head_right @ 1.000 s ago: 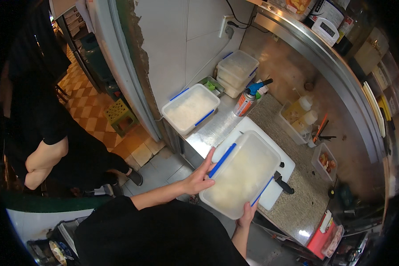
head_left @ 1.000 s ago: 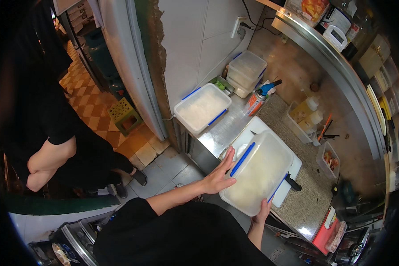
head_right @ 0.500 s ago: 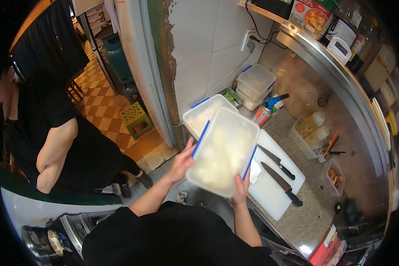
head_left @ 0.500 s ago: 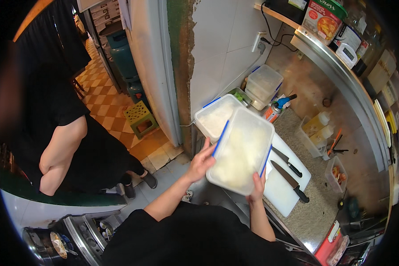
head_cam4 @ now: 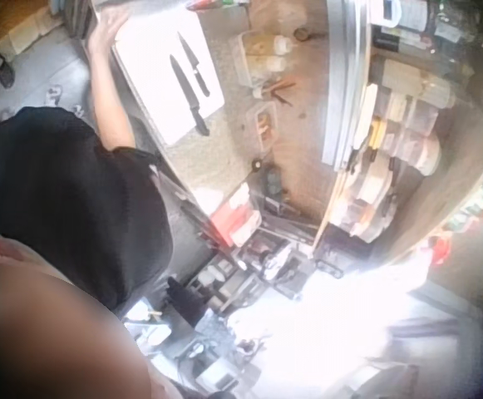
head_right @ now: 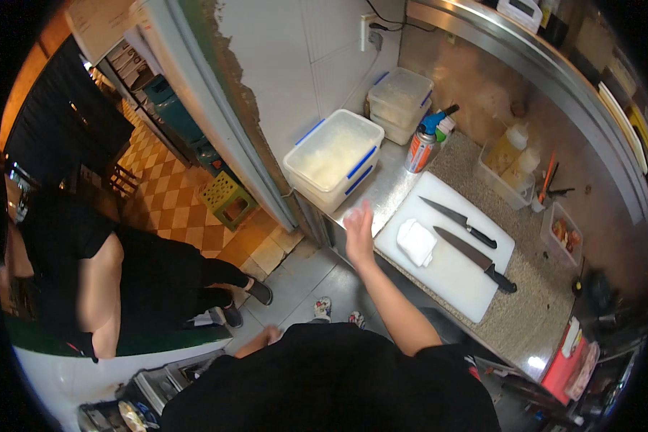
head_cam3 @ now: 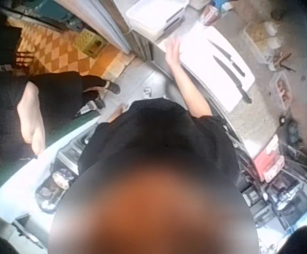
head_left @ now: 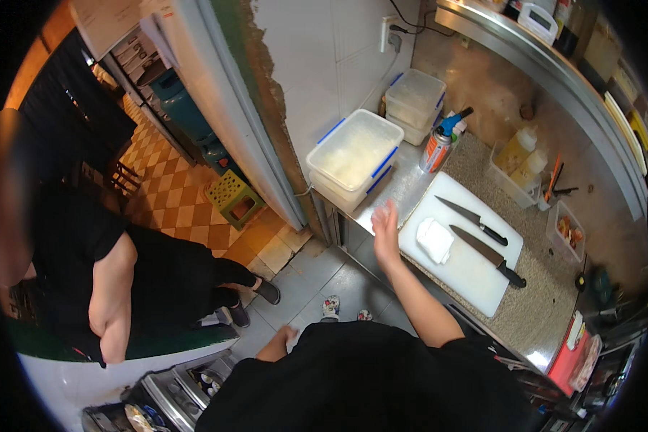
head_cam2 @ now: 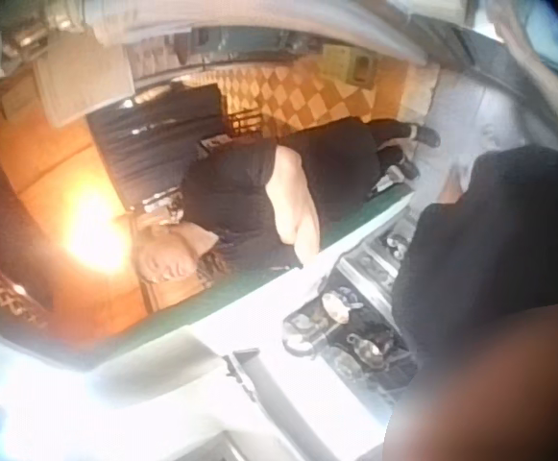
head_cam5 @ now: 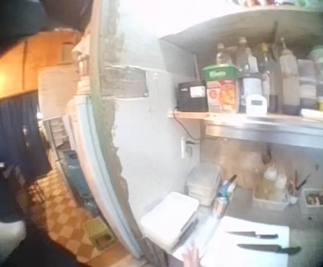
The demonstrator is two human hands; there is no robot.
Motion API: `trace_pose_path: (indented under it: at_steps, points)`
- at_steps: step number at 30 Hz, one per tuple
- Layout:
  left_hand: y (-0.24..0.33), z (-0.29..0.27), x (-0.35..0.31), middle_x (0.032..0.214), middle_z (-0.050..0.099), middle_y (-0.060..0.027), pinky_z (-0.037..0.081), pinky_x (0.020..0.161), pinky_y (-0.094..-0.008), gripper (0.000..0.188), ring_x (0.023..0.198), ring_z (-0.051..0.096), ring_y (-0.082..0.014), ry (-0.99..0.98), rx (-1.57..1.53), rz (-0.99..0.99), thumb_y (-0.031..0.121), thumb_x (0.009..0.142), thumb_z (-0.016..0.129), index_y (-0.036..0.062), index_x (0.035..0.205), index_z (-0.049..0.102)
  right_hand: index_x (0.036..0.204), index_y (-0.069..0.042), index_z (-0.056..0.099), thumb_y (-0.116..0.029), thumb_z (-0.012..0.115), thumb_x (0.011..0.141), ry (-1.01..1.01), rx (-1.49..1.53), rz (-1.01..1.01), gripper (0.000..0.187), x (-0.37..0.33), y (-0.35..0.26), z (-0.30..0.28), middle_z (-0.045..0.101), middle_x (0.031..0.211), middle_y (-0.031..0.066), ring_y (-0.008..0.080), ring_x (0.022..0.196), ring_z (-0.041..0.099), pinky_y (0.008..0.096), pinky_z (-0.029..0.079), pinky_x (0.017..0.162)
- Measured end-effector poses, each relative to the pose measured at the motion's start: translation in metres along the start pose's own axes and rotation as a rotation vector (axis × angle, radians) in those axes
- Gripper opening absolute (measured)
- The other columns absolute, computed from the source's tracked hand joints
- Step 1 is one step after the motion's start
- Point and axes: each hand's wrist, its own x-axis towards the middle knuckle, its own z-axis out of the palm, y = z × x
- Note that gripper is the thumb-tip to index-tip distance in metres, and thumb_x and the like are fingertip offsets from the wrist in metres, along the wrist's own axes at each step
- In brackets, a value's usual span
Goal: The person retrieves containers of sliced vegetables from a refrigerator, places them on a counter, and adds portions to a pan on the stove. They then use tongs to turn vegetables and meat on a grill.
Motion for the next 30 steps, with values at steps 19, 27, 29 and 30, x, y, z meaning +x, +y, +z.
trace_pose_path:
  at_steps: [19,27,29,30]
  points:
    - [0.121,-0.007,-0.128,0.078,0.062,-0.0253,0.047,0.066,-0.0454,0.041,0.072,0.06,-0.0393,0.466,-0.415,0.476,0.036,0.087,0.049,-0.0005,0.081,0.066,0.096,-0.008,0.058,-0.025,0.044,0.093,-0.58,-1.035,0.932,0.022,-0.247,0.26,-0.408,0.058,0.083,0.0077,0.0235,0.076,0.055,0.037,0.044,0.062]
    - [0.071,0.114,-0.13,0.128,0.046,-0.0264,0.037,0.097,-0.0441,0.042,0.12,0.045,-0.035,0.11,0.053,0.155,0.031,0.091,0.039,0.0009,0.115,0.057,0.083,-0.012,0.054,-0.02,0.046,0.093,-0.678,-0.815,0.712,0.015,-0.06,0.235,-0.149,0.051,0.065,-0.0019,0.008,0.052,0.048,0.0223,0.033,0.041]
    - [0.053,0.092,-0.171,0.135,0.041,-0.0248,0.033,0.102,-0.0434,0.048,0.125,0.041,-0.0352,-0.019,-0.137,0.105,0.032,0.091,0.037,0.0028,0.128,0.047,0.092,-0.014,0.055,-0.023,0.049,0.092,-0.654,-0.739,0.649,0.012,-0.018,0.239,-0.124,0.054,0.066,-0.0016,0.0093,0.051,0.049,0.0229,0.035,0.041]
    - [0.036,0.089,-0.193,0.134,0.042,-0.0241,0.032,0.103,-0.0431,0.049,0.124,0.042,-0.0347,0.013,-0.367,0.042,0.03,0.091,0.037,0.0035,0.132,0.044,0.091,-0.014,0.055,-0.022,0.048,0.092,-0.647,-0.731,0.607,0.011,-0.006,0.235,-0.109,0.054,0.066,-0.0014,0.0095,0.051,0.049,0.0229,0.035,0.041]
